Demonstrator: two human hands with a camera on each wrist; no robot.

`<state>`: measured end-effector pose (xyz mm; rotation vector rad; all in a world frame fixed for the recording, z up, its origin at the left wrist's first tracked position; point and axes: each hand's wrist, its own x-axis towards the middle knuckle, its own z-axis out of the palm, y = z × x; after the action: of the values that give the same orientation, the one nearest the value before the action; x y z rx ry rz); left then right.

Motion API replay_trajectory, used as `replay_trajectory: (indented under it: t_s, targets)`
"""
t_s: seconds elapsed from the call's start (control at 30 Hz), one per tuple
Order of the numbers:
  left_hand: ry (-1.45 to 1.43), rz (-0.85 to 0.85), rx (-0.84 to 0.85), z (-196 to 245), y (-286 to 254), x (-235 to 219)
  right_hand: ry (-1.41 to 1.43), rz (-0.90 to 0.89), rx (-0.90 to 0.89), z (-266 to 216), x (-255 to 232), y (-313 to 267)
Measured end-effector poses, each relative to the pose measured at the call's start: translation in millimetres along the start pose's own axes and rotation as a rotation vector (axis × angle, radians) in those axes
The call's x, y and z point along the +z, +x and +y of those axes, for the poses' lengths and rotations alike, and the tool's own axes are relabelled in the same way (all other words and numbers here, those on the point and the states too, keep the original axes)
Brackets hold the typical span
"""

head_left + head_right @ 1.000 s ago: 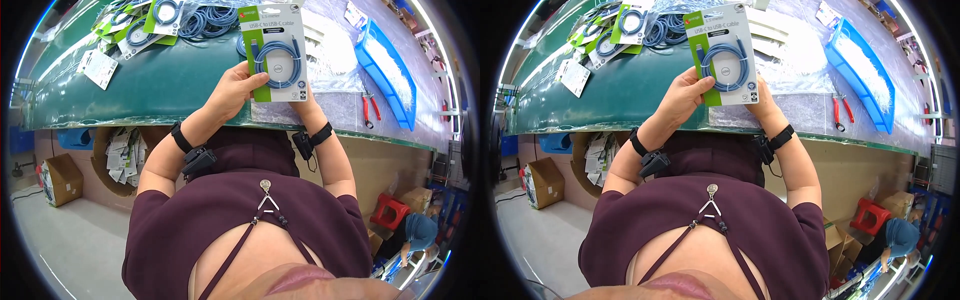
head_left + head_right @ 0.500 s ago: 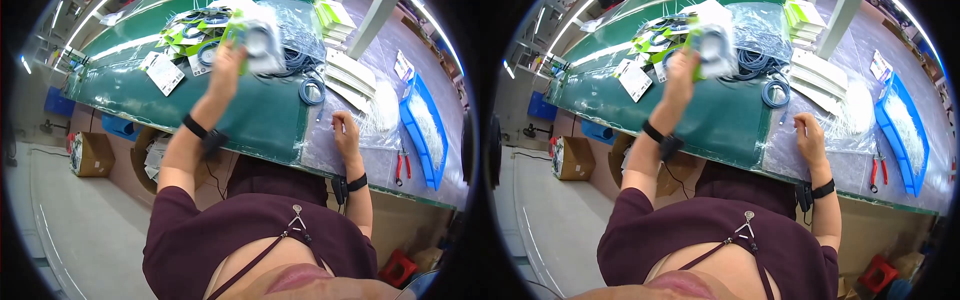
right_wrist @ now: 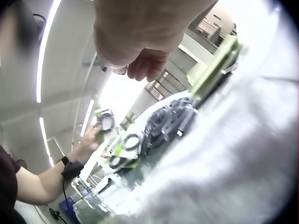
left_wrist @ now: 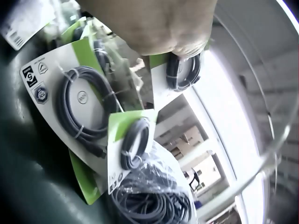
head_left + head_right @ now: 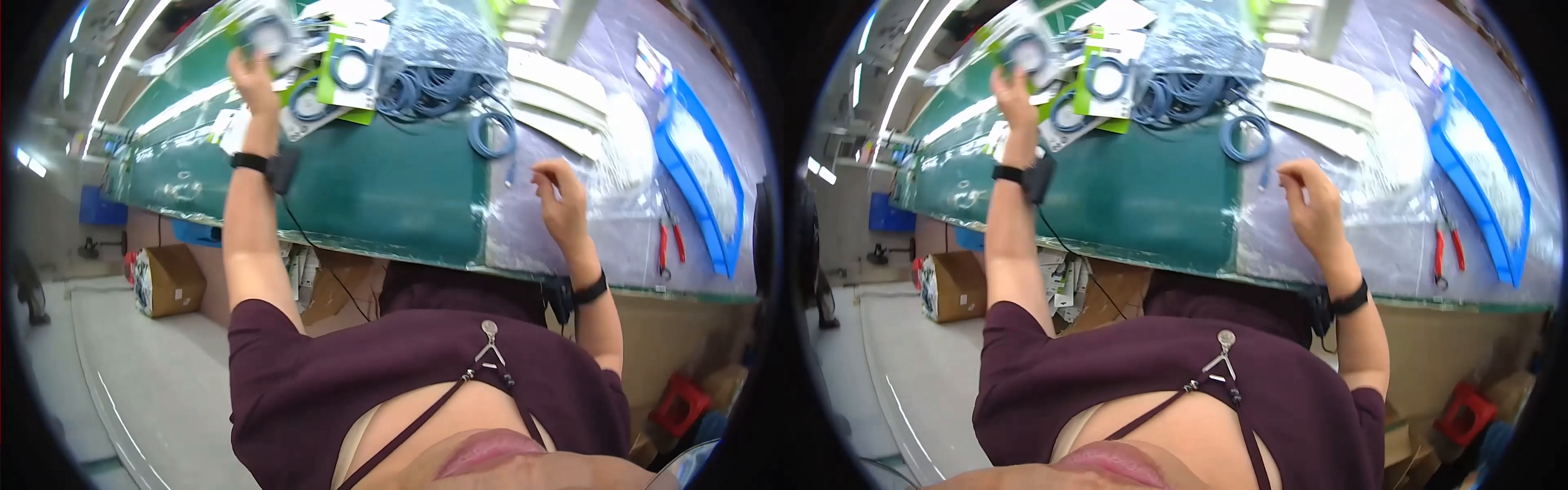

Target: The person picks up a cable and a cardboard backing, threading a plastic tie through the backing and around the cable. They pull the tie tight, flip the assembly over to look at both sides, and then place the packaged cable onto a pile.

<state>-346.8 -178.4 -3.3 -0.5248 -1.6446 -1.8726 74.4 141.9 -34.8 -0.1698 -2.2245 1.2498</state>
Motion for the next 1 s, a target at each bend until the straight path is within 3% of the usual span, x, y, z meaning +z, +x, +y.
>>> replay_trajectory:
  t_s: [0.03,0.1,0.23,0.27,0.33,0.6,0.7,0.87,1.0]
  targets:
    - [0.071,-0.205,0.073,44.5,-28.7,14.2,0.022,-0.014,-0.031,-11.8,4.3,15.7]
    - [0.21,-0.537,-0.082,118.4,-74.3,41.2,-0.117,0.072,-0.391,-53.7,-1.9,36.2]
    - [0.068,-0.776,-0.146,173.7,-142.0,73.9,-0.204,0.095,-0.744,-97.0,-7.3,92.5]
    - [0.048,-0.835,-0.179,182.6,-150.5,76.7,-0.22,0.091,-0.733,-94.9,-3.5,105.8]
    - [0.022,-0.9,-0.214,196.5,-161.5,78.1,-0.263,-0.021,-0.927,-88.9,1.8,125.1]
    - [0.099,-1.02,-0.15,209.8,-174.2,75.8,-0.515,-0.162,-0.945,-88.6,5.8,114.8]
    - [0.09,-1.068,-0.225,216.8,-175.3,76.9,-0.544,-0.175,-0.908,-92.3,5.7,107.9]
    - [0.113,-1.06,-0.16,209.4,-183.5,78.8,-0.614,-0.16,-0.848,-94.8,5.2,94.5]
    - [0.039,-1.051,-0.261,214.6,-187.2,81.5,-0.645,-0.168,-0.92,-90.5,0.9,97.1]
